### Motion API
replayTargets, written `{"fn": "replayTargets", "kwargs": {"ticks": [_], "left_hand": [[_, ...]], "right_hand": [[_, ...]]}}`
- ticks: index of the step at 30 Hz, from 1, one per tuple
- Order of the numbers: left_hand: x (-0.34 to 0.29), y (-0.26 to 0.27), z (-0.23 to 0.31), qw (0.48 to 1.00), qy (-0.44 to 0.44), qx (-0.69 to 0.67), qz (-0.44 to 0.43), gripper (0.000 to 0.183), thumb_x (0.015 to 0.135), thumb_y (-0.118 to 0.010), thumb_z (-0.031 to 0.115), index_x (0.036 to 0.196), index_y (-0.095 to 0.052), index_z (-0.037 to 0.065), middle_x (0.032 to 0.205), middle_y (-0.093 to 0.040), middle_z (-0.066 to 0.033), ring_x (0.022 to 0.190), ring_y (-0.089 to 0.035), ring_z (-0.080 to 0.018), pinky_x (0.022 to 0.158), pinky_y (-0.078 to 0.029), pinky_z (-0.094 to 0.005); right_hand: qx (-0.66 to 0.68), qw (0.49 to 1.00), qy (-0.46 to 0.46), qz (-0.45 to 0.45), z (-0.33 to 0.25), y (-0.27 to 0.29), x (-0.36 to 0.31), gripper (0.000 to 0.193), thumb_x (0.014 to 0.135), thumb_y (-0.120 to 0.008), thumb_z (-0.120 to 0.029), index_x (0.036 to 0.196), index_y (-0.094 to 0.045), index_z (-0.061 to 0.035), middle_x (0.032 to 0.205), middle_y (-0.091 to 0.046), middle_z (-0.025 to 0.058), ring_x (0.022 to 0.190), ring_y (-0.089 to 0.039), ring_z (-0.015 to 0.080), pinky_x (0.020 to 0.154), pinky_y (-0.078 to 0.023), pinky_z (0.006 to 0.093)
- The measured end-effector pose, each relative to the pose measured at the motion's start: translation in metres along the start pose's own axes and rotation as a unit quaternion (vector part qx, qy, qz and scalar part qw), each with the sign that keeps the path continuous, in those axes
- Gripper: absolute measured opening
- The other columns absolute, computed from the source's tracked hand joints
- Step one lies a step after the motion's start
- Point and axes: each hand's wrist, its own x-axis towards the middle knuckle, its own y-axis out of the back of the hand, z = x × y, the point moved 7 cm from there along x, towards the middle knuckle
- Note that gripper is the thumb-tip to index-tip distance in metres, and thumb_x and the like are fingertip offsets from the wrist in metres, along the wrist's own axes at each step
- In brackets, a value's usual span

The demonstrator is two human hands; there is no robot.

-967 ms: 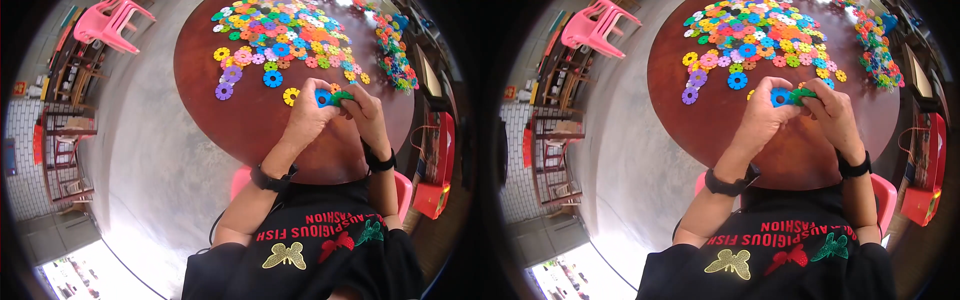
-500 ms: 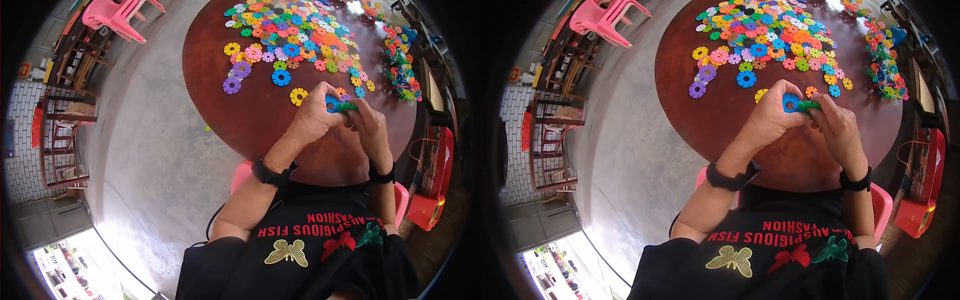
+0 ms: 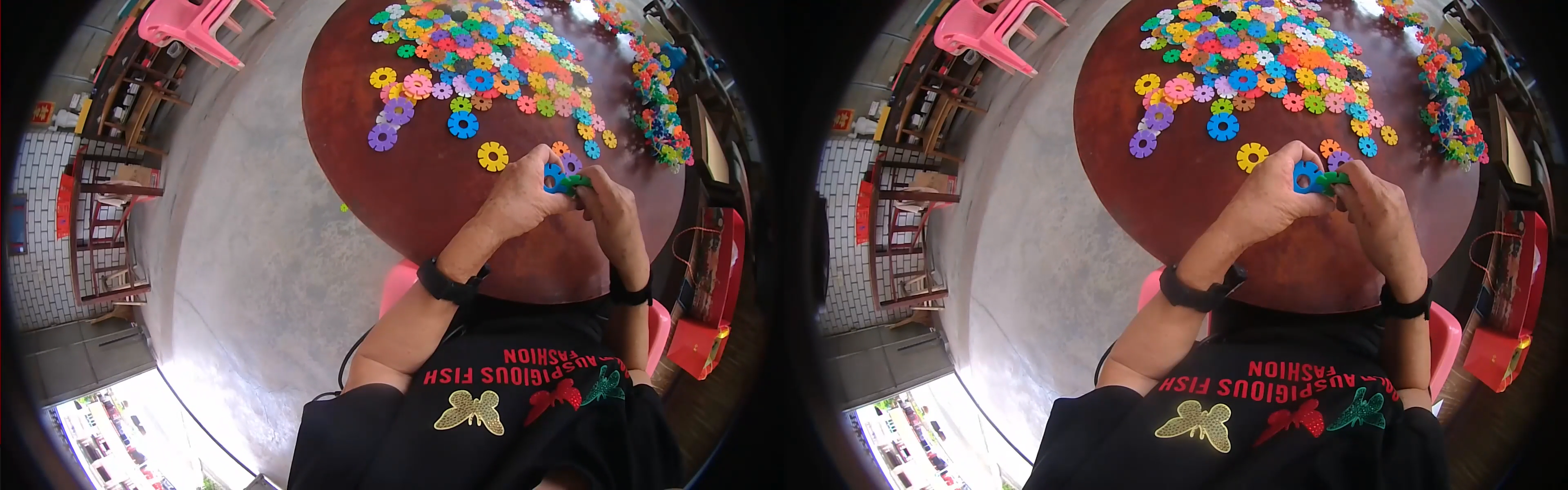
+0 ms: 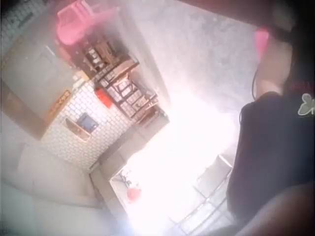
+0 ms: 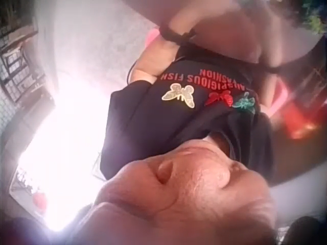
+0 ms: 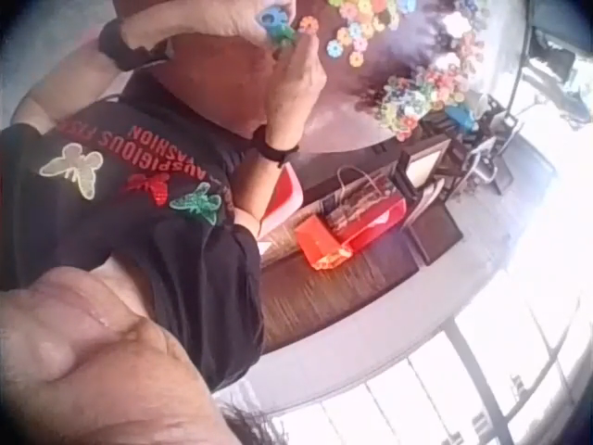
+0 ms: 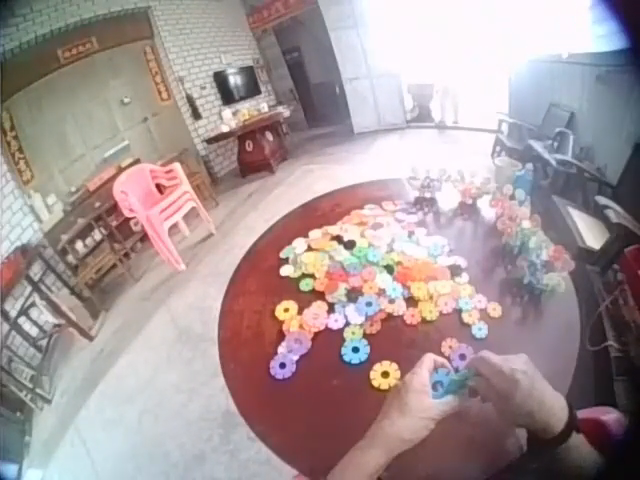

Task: The person is assembling a colorful plastic toy structure from interlocking snowflake-shaped pieces on a table.

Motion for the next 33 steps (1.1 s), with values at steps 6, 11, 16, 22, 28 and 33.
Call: {"fn": "replayTargets", "kwargs": {"ticks": [6, 11, 16, 22, 28, 33], "left_hand": [[0.001, 0.003, 0.002, 1.0, -0.012, -0.014, 0.013, 0.038, 0.069, -0.079, 0.013, 0.094, -0.051, 0.005, 0.079, -0.055, -0.0015, 0.074, -0.051, -0.0086, 0.066, -0.045, -0.0251], [-0.001, 0.002, 0.003, 0.999, 0.021, -0.041, 0.001, 0.037, 0.07, -0.079, 0.012, 0.093, -0.051, 0.005, 0.079, -0.055, -0.0016, 0.074, -0.051, -0.0085, 0.066, -0.045, -0.0257], [-0.001, 0.002, -0.003, 0.999, 0.011, -0.041, -0.011, 0.033, 0.072, -0.077, 0.011, 0.09, -0.05, 0.005, 0.079, -0.055, -0.0009, 0.073, -0.05, -0.0075, 0.065, -0.044, -0.0254], [-0.002, 0.003, -0.007, 0.999, 0.036, -0.032, -0.017, 0.03, 0.074, -0.075, 0.009, 0.088, -0.049, 0.006, 0.078, -0.055, -0.0002, 0.072, -0.051, -0.0068, 0.064, -0.044, -0.0243], [-0.006, 0.005, -0.001, 0.991, 0.074, -0.105, -0.035, 0.028, 0.078, -0.074, 0.011, 0.088, -0.048, 0.01, 0.069, -0.051, 0.0036, 0.053, -0.043, -0.0018, 0.044, -0.03, -0.0194], [-0.009, 0.004, -0.001, 0.979, 0.113, -0.162, -0.039, 0.031, 0.073, -0.076, 0.005, 0.09, -0.049, 0.005, 0.081, -0.057, -0.0022, 0.076, -0.054, -0.0081, 0.067, -0.045, -0.023]], "right_hand": [[0.029, 0.999, 0.011, 0.009, 0.004, 0.005, -0.001, 0.009, 0.086, -0.054, -0.003, 0.094, -0.054, 0.0009, 0.07, -0.06, 0.0109, 0.056, -0.057, 0.0186, 0.053, -0.045, 0.0298], [0.004, 1.0, 0.015, 0.004, 0.004, 0.004, -0.001, 0.006, 0.086, -0.054, -0.003, 0.091, -0.053, 0.0011, 0.071, -0.061, 0.0114, 0.056, -0.059, 0.0199, 0.053, -0.046, 0.0298], [-0.024, 1.0, 0.016, 0.005, -0.001, 0.0, -0.002, 0.005, 0.086, -0.054, -0.003, 0.089, -0.052, 0.0005, 0.071, -0.062, 0.0119, 0.056, -0.06, 0.0219, 0.053, -0.046, 0.0309], [-0.023, 1.0, -0.003, 0.012, 0.003, -0.006, -0.004, 0.009, 0.085, -0.056, -0.005, 0.085, -0.048, -0.0011, 0.068, -0.06, 0.0118, 0.057, -0.06, 0.0246, 0.051, -0.045, 0.0345], [-0.058, 0.995, 0.079, 0.029, -0.004, -0.009, 0.0, 0.015, 0.081, -0.06, -0.008, 0.083, -0.046, -0.0028, 0.066, -0.055, 0.0131, 0.063, -0.056, 0.0339, 0.054, -0.041, 0.0423], [-0.071, 0.993, 0.087, 0.029, 0.004, -0.012, -0.003, 0.005, 0.087, -0.053, -0.003, 0.09, -0.05, 0.0001, 0.065, -0.058, 0.0091, 0.052, -0.058, 0.0195, 0.048, -0.044, 0.0303]]}}
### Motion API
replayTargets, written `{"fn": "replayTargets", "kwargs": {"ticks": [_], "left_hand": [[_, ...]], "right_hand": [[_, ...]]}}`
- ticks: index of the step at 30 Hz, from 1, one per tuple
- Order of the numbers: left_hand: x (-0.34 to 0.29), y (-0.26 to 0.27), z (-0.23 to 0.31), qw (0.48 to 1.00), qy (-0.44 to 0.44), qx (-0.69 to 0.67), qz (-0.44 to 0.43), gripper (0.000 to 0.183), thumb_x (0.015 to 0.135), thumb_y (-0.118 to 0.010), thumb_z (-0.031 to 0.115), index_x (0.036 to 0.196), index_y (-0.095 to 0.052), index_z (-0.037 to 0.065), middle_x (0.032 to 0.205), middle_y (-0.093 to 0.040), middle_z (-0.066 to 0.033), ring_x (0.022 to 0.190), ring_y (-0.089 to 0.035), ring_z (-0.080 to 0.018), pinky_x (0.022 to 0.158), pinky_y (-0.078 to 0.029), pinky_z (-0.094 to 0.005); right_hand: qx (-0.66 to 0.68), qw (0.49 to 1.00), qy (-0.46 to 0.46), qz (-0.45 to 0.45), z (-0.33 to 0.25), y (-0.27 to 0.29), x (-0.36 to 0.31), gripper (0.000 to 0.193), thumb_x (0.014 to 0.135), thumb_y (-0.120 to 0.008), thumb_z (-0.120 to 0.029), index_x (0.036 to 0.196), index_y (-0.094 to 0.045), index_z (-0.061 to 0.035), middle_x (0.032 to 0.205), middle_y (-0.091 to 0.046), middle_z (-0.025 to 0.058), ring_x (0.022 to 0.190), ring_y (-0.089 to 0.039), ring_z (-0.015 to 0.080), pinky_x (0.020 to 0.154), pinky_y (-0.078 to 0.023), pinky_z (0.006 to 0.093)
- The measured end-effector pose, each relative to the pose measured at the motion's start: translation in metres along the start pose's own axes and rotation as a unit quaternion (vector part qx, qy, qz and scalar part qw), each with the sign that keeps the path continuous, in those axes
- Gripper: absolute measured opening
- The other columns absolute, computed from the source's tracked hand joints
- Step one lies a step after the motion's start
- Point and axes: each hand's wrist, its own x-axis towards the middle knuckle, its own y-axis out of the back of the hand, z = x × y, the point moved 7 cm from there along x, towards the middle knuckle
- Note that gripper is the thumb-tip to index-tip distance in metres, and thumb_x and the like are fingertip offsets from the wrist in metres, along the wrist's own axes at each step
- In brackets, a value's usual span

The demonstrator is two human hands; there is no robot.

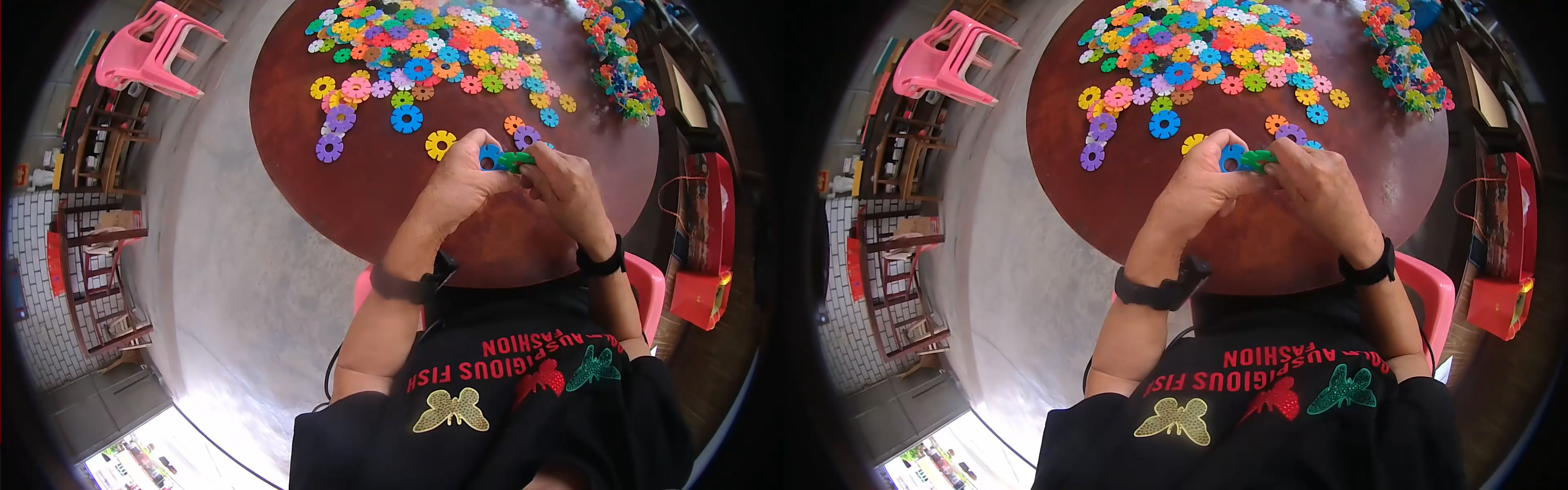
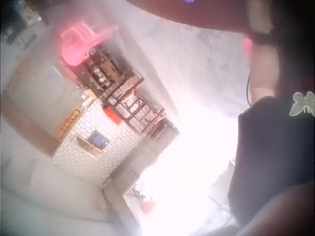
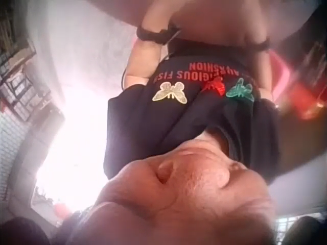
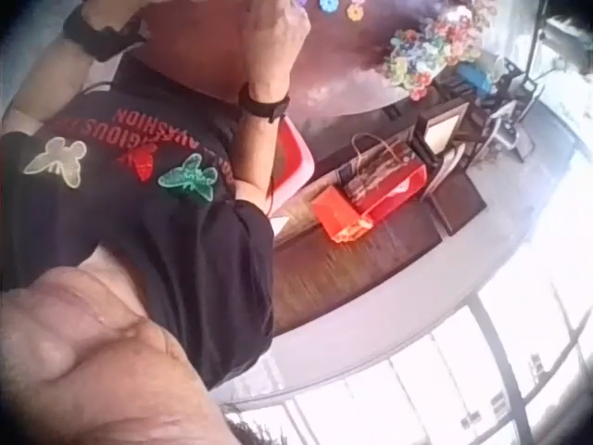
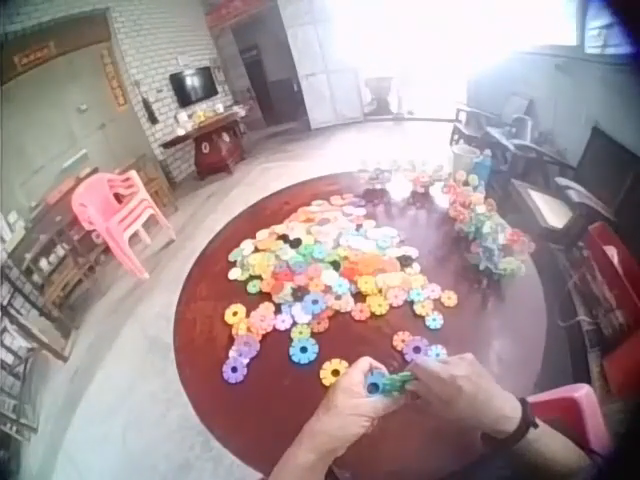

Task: The person is assembling a colorful plastic toy structure from interlocking snowflake-shaped pieces on a table.

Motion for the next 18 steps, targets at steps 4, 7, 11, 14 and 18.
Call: {"fn": "replayTargets", "kwargs": {"ticks": [4, 7, 11, 14, 18], "left_hand": [[0.0, -0.003, 0.002, 1.0, -0.019, 0.008, -0.006, 0.026, 0.078, -0.071, 0.006, 0.089, -0.048, 0.009, 0.066, -0.047, 0.0032, 0.048, -0.041, -0.0039, 0.041, -0.029, -0.0207], [-0.003, -0.004, 0.003, 1.0, 0.007, 0.013, -0.01, 0.026, 0.078, -0.07, 0.005, 0.09, -0.047, 0.009, 0.066, -0.047, 0.0031, 0.048, -0.041, -0.0041, 0.042, -0.03, -0.0205], [-0.006, -0.005, 0.003, 0.999, 0.026, 0.01, -0.022, 0.027, 0.077, -0.07, 0.004, 0.091, -0.048, 0.009, 0.066, -0.047, 0.003, 0.049, -0.042, -0.004, 0.042, -0.03, -0.0203], [-0.009, -0.004, 0.008, 0.999, 0.024, 0.01, -0.024, 0.028, 0.077, -0.07, 0.004, 0.095, -0.049, 0.009, 0.067, -0.048, 0.003, 0.05, -0.042, -0.0036, 0.043, -0.03, -0.02], [-0.01, -0.004, 0.011, 0.999, 0.043, -0.027, -0.008, 0.029, 0.076, -0.07, 0.003, 0.098, -0.051, 0.009, 0.068, -0.048, 0.0036, 0.05, -0.041, -0.0028, 0.042, -0.029, -0.0194]], "right_hand": [[0.02, 1.0, -0.011, 0.011, 0.001, 0.0, 0.0, 0.013, 0.084, -0.059, -0.01, 0.086, -0.048, -0.0035, 0.065, -0.052, 0.0156, 0.064, -0.054, 0.0354, 0.054, -0.039, 0.0441], [0.045, 0.999, -0.014, -0.003, 0.0, 0.004, 0.003, 0.013, 0.083, -0.059, -0.01, 0.085, -0.049, -0.0032, 0.064, -0.052, 0.0155, 0.063, -0.055, 0.0351, 0.054, -0.04, 0.0439], [0.078, 0.996, -0.016, -0.032, -0.003, 0.009, 0.007, 0.012, 0.083, -0.06, -0.01, 0.083, -0.05, -0.0027, 0.062, -0.053, 0.0156, 0.062, -0.055, 0.0352, 0.053, -0.04, 0.0438], [0.096, 0.993, -0.036, -0.054, 0.0, 0.007, 0.008, 0.011, 0.083, -0.059, -0.009, 0.083, -0.05, -0.0027, 0.067, -0.054, 0.0157, 0.064, -0.055, 0.0355, 0.054, -0.04, 0.0433], [0.085, 0.996, 0.017, 0.004, -0.007, 0.006, 0.009, 0.01, 0.083, -0.059, -0.007, 0.084, -0.05, -0.0028, 0.071, -0.055, 0.0155, 0.066, -0.055, 0.035, 0.055, -0.041, 0.0423]]}}
